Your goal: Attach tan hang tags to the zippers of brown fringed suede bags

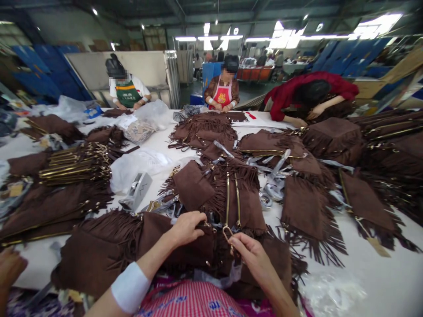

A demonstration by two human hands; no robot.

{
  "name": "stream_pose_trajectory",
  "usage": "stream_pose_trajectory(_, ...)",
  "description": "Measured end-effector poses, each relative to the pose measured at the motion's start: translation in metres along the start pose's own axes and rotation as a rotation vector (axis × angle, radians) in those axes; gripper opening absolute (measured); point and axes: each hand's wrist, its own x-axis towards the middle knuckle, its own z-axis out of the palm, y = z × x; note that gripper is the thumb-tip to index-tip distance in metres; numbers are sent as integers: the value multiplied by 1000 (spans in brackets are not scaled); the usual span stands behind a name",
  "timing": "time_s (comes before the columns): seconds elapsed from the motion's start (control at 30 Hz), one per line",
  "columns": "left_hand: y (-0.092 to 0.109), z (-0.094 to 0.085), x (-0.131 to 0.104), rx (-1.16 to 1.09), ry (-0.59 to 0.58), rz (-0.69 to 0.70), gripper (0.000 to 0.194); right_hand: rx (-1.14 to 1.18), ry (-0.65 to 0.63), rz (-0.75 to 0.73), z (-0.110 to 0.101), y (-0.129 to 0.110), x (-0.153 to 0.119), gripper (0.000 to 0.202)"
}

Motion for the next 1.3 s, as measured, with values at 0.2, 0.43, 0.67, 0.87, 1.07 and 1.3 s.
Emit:
stream_pose_trajectory(0.2,9,-9,-48,-185,17,34,12,-74,-67,-8,15,6,9,41)
stream_pose_trajectory(0.43,17,1,-56,-300,-15,291,38,-117,-234,2,24,5,8,40)
stream_pose_trajectory(0.67,19,8,-53,-346,51,161,27,-264,-267,-134,26,-4,-2,22)
stream_pose_trajectory(0.87,18,9,-58,-347,36,146,23,-795,-109,-457,30,-4,-10,26)
stream_pose_trajectory(1.07,19,16,-65,-301,81,157,19,-736,-116,-431,38,-4,-15,12)
stream_pose_trajectory(1.3,20,23,-69,-276,89,142,18,-670,-128,-435,42,5,-23,16)
